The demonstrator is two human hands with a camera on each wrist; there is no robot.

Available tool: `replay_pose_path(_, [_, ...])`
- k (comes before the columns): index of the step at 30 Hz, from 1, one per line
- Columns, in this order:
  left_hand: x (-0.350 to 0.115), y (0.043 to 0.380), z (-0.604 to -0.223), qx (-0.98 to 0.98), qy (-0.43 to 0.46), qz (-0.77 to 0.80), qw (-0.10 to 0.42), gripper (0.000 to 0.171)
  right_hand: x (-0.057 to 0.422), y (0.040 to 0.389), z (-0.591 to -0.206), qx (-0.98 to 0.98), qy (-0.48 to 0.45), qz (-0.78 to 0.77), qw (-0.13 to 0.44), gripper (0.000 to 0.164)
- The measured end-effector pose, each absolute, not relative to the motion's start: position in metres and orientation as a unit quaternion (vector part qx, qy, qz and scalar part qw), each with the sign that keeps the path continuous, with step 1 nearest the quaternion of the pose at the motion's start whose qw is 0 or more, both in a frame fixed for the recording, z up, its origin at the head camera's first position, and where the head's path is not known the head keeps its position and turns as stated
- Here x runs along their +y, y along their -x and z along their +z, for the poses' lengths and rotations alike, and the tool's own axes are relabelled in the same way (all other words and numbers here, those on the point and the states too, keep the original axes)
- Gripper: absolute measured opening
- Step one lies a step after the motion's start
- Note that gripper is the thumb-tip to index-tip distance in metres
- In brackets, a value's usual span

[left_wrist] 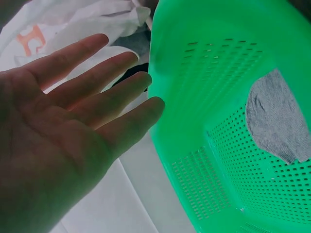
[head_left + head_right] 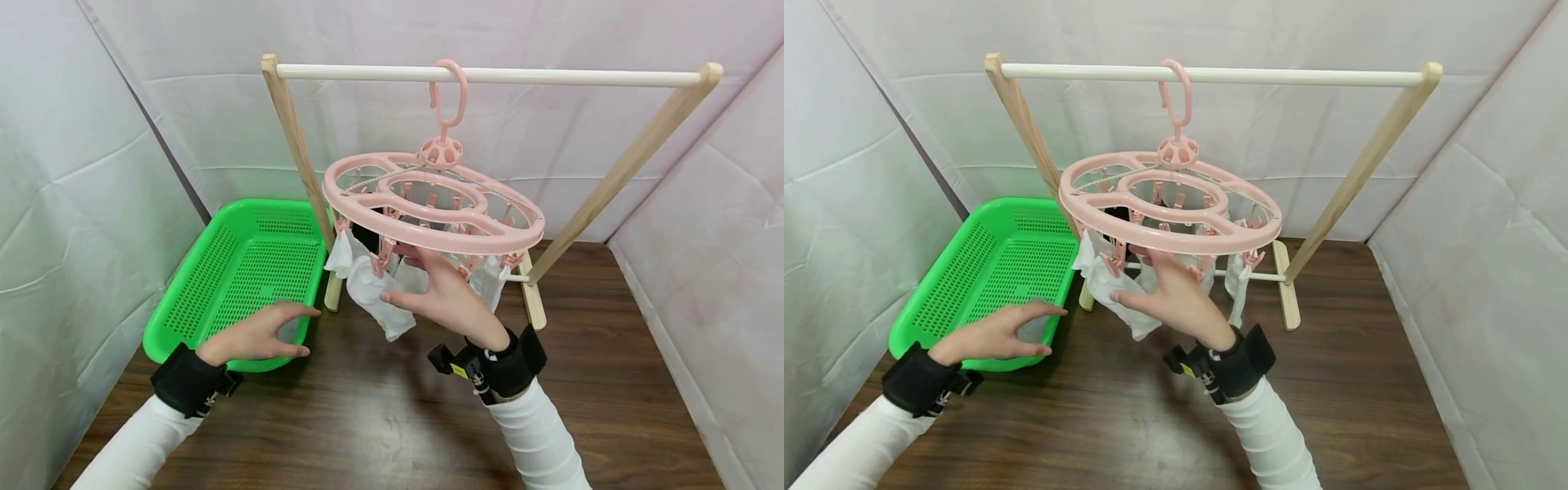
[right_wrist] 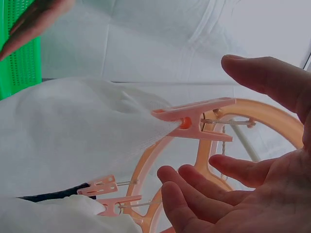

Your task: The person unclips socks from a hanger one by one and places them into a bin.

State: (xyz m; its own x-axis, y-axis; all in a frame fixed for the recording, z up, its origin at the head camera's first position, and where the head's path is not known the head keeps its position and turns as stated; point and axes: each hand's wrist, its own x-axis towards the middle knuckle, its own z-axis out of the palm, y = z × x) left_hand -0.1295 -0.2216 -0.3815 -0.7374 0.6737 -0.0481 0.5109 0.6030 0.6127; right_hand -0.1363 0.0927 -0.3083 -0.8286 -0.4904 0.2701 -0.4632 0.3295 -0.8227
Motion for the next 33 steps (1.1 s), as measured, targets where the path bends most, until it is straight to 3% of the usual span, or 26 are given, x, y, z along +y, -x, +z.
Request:
replay_pose_path(6, [-0.221,0.124,-0.386,0.884,-0.333,0.289,0.156,0.060,0.086,0.145,-0.302,0.790,0.298,-0.534,0.037,0.082])
replay_pose_path(12, [-0.219,0.119,-0.389,0.886,-0.320,0.295,0.159,0.058,0.079,0.147,-0.304,0.736,0.317,-0.595,0.060,0.066])
replay_pose_path(21, [-0.215,0.112,-0.396,0.890,-0.317,0.304,0.124,0.054,0.072,0.145,-0.312,0.699,0.316,-0.640,0.053,0.040])
replay_pose_path(28, [-0.210,0.110,-0.405,0.891,-0.308,0.318,0.100,0.049,0.075,0.139,-0.313,0.677,0.302,-0.666,0.082,0.042])
replay_pose_path(33, [-0.202,0.110,-0.408,0.888,-0.306,0.335,0.068,0.048,0.076,0.138,-0.314,0.664,0.308,-0.677,0.075,0.032])
